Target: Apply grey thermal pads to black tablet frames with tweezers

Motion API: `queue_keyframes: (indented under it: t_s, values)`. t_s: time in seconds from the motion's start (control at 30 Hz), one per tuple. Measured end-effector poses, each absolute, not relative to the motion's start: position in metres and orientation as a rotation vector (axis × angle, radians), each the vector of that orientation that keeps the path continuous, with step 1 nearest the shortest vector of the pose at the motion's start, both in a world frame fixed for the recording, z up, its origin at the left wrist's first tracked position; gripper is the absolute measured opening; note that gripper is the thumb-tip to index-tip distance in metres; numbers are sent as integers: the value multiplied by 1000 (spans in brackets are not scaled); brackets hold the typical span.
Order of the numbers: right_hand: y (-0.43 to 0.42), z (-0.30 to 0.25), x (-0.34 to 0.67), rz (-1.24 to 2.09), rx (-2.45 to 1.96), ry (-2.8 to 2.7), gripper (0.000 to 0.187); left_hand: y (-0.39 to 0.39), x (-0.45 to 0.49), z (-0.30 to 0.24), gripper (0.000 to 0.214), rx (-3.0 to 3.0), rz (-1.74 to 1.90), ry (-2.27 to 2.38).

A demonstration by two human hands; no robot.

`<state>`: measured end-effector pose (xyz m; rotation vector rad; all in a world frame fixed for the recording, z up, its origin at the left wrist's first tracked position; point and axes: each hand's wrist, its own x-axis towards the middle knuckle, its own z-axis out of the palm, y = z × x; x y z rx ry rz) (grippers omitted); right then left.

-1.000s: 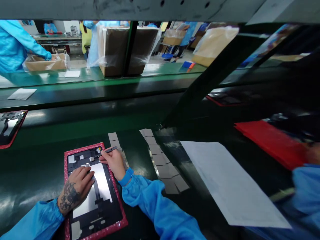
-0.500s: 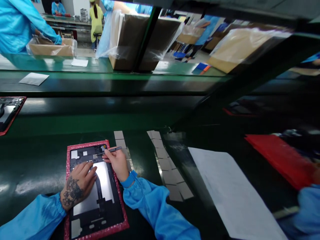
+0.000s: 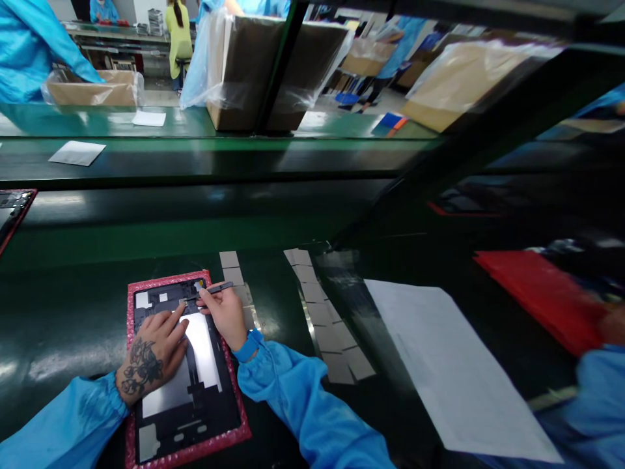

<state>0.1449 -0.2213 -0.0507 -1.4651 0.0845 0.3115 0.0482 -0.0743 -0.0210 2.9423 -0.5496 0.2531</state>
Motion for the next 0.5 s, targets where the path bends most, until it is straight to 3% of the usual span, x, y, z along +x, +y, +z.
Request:
queue_keyframes:
  t_s: [0.3,0.5]
  values:
    - [-223,-41,141,31,-1597,-92,36,-72,51,-17,26,2962,224,-528]
    - [-289,-16,151,-2,-1486,84,50,-65,59,-19,34,2912,350,-580]
